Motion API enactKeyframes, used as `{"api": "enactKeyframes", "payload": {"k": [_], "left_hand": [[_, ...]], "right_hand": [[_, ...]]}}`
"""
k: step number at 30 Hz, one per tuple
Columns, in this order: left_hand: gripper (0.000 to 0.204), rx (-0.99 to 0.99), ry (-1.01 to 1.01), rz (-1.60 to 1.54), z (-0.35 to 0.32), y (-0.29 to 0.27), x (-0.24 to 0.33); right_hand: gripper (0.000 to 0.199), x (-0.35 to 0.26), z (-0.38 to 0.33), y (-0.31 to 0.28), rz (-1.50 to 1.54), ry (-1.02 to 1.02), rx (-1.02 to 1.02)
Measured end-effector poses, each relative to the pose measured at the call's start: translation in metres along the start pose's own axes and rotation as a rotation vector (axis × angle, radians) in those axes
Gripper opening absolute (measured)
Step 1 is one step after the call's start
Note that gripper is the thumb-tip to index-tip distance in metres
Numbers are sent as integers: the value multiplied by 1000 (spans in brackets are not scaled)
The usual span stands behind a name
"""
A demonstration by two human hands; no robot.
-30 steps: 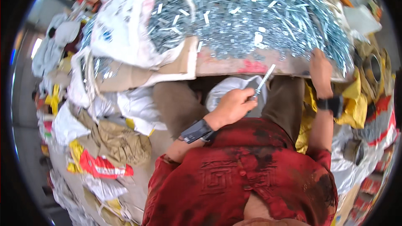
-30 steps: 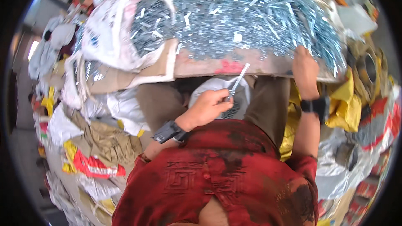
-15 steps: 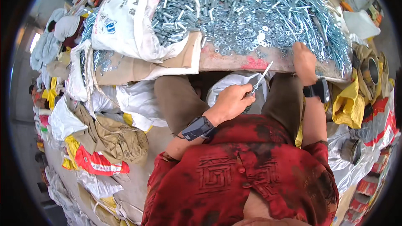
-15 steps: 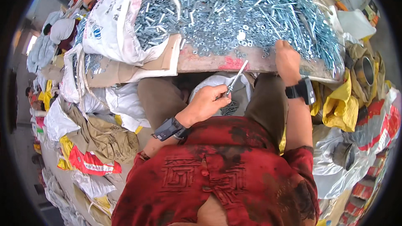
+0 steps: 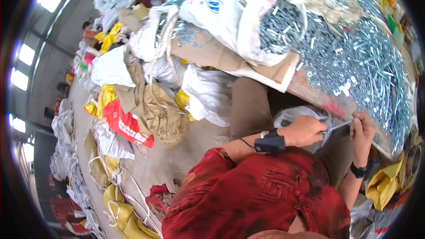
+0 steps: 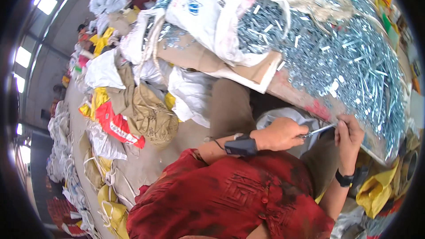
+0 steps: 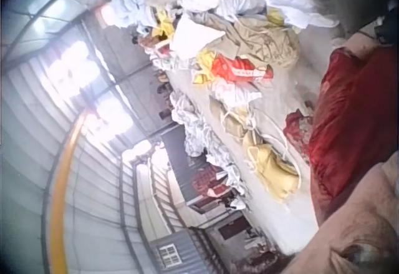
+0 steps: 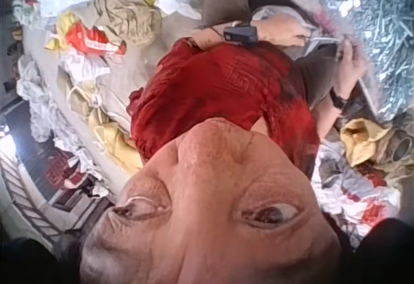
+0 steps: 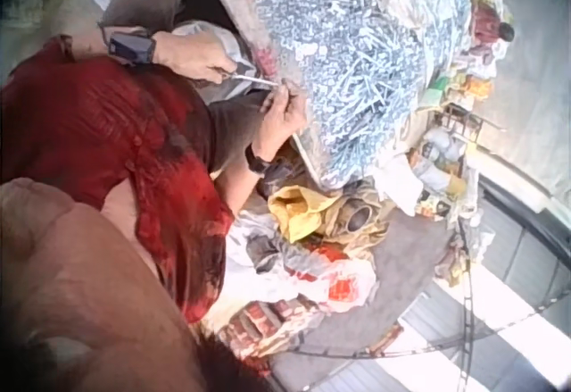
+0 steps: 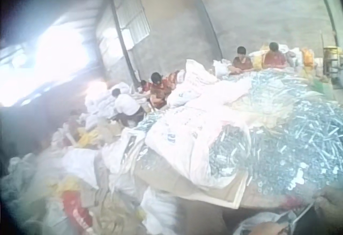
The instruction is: The recorder threads washers onto long metal bolts in an industrial setting.
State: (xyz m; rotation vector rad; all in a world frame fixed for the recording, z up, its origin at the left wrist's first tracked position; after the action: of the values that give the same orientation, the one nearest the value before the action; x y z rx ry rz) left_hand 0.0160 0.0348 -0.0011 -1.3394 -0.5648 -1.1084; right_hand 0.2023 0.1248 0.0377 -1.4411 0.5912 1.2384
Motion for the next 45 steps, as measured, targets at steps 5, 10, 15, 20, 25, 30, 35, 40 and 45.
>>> {"api": "enactKeyframes", "payload": {"k": [5,10,15,20,25,30,35,40,45], "left_hand": [[21,148,47,150,-3,-13,3],[21,121,-44,29,-18,-22,5],[20,55,-20,-200,-29,-23,14],[18,161,-98,-217,-45,-25,28],[19,171,-54,-156,-38,-19,34],[24,141,41,-54,-20,9,44],[23,476,-32,-163,-15,-28,36],[24,511,-172,-115,-35,-56,16],[22,444,-194,-84,-45,-30,29]], "right_hand": [[15,7,-5,9,-61,-24,224],[12,-9,-8,22,355,14,-36],[12,-28,-7,36,550,-17,-59],[7,-8,-10,61,352,35,-359],[20,-12,-34,85,478,3,-448],[59,-43,-38,83,432,-247,-340],[68,-13,-46,71,452,-206,-125],[59,-30,-30,88,702,-114,-118],[46,5,-18,83,526,-44,-113]]}}
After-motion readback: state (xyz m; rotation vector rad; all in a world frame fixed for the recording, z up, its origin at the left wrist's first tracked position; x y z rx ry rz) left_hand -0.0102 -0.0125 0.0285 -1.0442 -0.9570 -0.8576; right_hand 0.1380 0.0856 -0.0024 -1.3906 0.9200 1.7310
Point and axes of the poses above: each hand's wrist, its own z-axis towards the middle knuckle, its own y-axis out of the palm, x = y × z, the point moved 6 cm from there along z, towards the middle knuckle, and after that the axes turned 11 degrees about -z, right-handed, at the moved point
